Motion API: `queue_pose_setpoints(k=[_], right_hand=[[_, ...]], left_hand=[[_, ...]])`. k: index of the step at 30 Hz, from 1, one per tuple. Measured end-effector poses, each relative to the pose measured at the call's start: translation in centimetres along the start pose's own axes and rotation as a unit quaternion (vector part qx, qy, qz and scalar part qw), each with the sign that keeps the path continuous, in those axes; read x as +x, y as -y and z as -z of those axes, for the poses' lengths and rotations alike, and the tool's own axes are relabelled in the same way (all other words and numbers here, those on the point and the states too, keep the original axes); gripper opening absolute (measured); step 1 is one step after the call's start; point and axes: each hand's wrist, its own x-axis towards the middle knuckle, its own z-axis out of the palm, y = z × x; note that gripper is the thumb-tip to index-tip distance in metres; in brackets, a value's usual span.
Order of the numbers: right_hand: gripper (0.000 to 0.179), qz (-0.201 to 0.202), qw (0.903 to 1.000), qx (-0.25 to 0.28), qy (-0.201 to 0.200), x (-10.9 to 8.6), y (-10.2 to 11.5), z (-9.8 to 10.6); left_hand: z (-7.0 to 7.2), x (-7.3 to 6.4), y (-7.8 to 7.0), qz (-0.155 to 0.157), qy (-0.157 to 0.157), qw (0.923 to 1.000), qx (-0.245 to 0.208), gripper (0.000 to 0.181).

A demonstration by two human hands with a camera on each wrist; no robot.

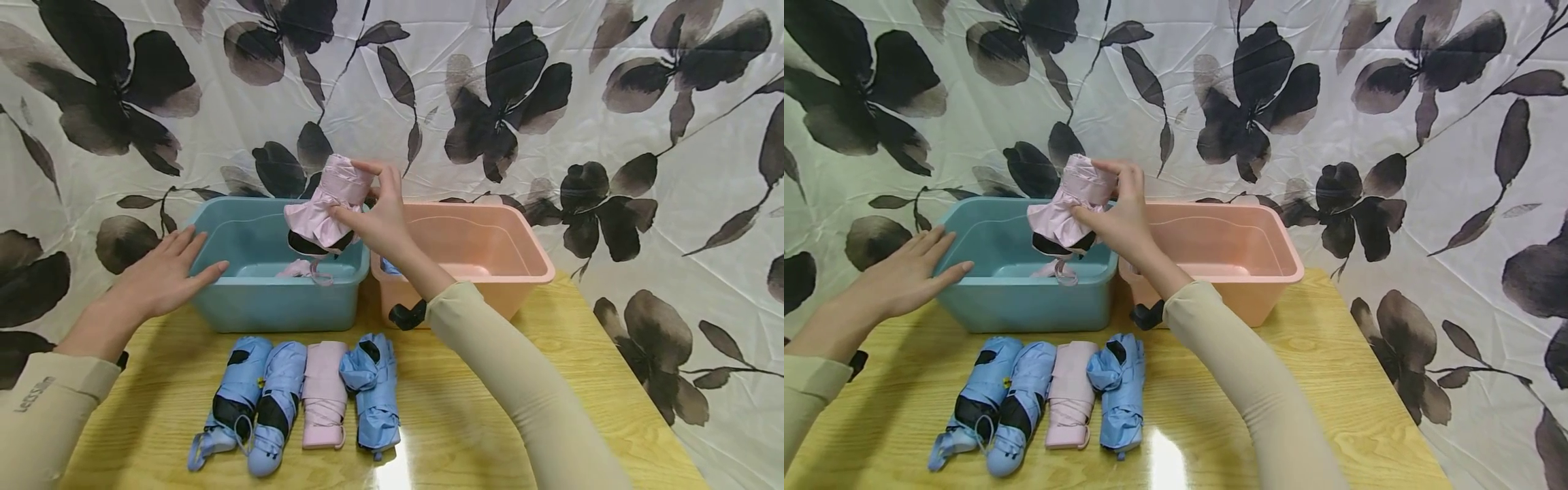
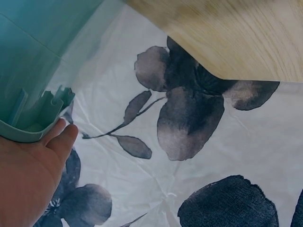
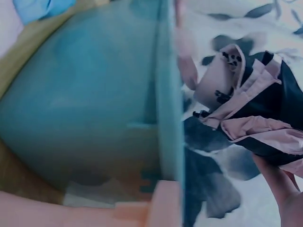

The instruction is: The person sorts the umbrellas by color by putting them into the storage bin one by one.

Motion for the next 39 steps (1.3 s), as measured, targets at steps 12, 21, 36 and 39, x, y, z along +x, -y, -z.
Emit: queue_pose_setpoints(k=[12, 21, 36, 39], right_hand=[[0.067, -0.095, 0.977, -0.164, 0.098, 0.9, -3.7, -4.1], [0.063, -0.137, 0.959, -0.199, 0.147, 1.2, -4.3, -6.0], [0.058, -0.237, 0.9311, -0.197, 0.195, 0.8, -4.6, -7.5], [0.052, -0.236, 0.92, -0.17, 0.263, 0.5, -4.7, -7.5]], left_hand=[[0.0, 0.3, 0.0, 0.0, -0.005, 1.0, 0.007, 0.097], [0.3, 0.3, -0.1, -0.001, -0.002, 0.9999, 0.01, 0.097], [0.0, 0.0, 0.0, 0.001, -0.005, 1.0, 0.003, 0.098], [-0.1, -0.1, 0.0, 0.002, -0.002, 1.0, 0.001, 0.098]])
